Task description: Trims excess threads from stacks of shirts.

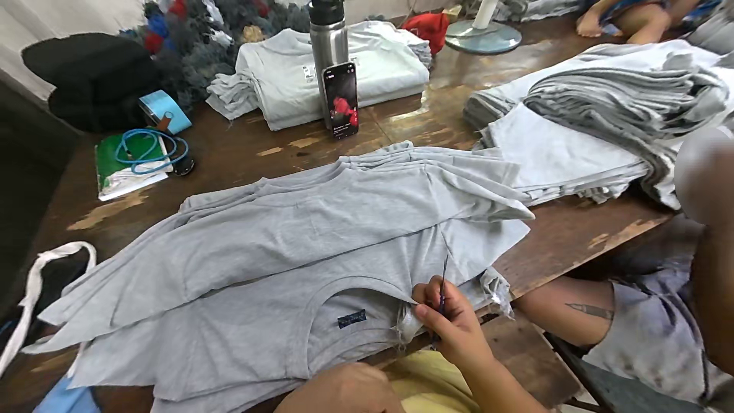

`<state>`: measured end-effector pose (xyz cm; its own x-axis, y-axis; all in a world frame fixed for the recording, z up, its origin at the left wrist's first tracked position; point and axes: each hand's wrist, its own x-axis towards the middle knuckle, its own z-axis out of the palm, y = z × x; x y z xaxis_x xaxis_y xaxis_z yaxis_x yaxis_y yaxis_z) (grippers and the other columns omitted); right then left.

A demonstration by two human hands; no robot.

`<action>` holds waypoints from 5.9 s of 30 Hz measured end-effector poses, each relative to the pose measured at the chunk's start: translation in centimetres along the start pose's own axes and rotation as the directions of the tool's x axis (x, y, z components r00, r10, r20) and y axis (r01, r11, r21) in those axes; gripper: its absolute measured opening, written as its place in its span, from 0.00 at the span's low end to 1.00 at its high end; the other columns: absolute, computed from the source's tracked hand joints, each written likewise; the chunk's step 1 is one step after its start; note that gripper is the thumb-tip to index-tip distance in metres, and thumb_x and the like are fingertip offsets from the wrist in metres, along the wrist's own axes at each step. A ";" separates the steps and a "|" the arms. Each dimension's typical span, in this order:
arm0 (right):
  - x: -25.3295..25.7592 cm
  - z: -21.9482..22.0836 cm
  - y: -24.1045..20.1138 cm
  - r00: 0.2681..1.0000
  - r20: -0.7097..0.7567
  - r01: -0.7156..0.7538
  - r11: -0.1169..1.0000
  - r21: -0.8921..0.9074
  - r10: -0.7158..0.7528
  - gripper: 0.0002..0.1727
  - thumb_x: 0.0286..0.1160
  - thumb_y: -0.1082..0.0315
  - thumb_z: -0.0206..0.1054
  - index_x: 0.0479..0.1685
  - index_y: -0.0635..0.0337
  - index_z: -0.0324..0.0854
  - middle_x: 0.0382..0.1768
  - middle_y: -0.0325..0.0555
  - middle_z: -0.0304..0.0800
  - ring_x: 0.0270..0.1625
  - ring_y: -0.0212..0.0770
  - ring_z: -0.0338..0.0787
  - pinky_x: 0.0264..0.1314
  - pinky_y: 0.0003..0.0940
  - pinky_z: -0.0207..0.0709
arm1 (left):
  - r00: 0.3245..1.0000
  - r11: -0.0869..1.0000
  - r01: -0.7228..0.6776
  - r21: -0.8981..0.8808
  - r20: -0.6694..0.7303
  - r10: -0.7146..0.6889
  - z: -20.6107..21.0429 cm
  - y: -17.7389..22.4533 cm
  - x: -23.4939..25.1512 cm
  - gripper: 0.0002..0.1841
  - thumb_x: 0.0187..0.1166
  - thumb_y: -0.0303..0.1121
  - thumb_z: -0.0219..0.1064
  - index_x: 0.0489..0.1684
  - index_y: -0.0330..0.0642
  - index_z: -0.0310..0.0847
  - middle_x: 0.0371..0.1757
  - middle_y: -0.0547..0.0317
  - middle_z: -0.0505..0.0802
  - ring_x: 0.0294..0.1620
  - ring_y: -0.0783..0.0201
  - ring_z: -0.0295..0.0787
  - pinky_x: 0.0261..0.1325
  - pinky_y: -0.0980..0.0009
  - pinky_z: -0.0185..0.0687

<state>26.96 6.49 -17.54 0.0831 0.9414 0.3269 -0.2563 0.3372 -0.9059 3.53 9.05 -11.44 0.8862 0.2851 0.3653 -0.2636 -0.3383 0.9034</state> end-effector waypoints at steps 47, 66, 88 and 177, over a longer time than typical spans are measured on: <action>-1.7 -0.1 -3.7 0.980 0.194 0.138 0.834 -0.535 -0.038 0.26 0.88 0.41 0.55 0.36 0.57 0.73 0.22 0.36 0.71 0.23 0.22 0.71 0.26 0.18 0.68 | 0.936 0.901 0.283 0.328 -0.299 -0.185 -0.6 2.5 -2.7 0.26 0.77 0.57 0.70 0.45 0.39 0.91 0.40 0.56 0.95 0.47 0.67 0.91 0.55 0.69 0.85; 0.1 1.3 -1.0 0.809 0.578 0.566 0.407 -0.717 -0.108 0.05 0.63 0.61 0.66 0.28 0.49 0.76 0.26 0.38 0.81 0.35 0.42 0.83 0.36 0.38 0.75 | 0.354 0.579 0.724 0.374 -0.923 0.153 0.0 0.9 -4.3 0.12 0.84 0.28 0.60 0.47 0.23 0.82 0.41 0.49 0.91 0.37 0.72 0.91 0.43 0.74 0.90; 2.6 7.4 -1.0 0.848 0.527 0.404 0.698 -0.591 -0.045 0.16 0.86 0.54 0.59 0.36 0.59 0.77 0.23 0.41 0.76 0.24 0.37 0.78 0.24 0.31 0.73 | 0.213 0.972 0.193 0.137 -0.972 0.094 2.1 -1.3 -4.4 0.12 0.69 0.29 0.79 0.47 0.59 0.92 0.57 0.77 0.91 0.52 0.80 0.90 0.53 0.82 0.90; 1.9 7.4 -0.2 0.835 0.544 0.111 0.947 -0.303 0.076 0.22 0.91 0.50 0.55 0.50 0.64 0.79 0.43 0.47 0.87 0.43 0.30 0.84 0.48 0.26 0.79 | 0.724 0.989 0.144 0.017 -0.684 -0.094 0.0 3.2 -7.9 0.08 0.84 0.47 0.66 0.40 0.57 0.87 0.36 0.76 0.92 0.41 0.80 0.89 0.51 0.80 0.84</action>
<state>20.01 8.13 -14.77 -0.4743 0.8073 0.3512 0.0580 0.4267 -0.9026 -4.29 5.76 -11.43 0.4057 0.8511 0.3333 -0.1269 -0.3086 0.9427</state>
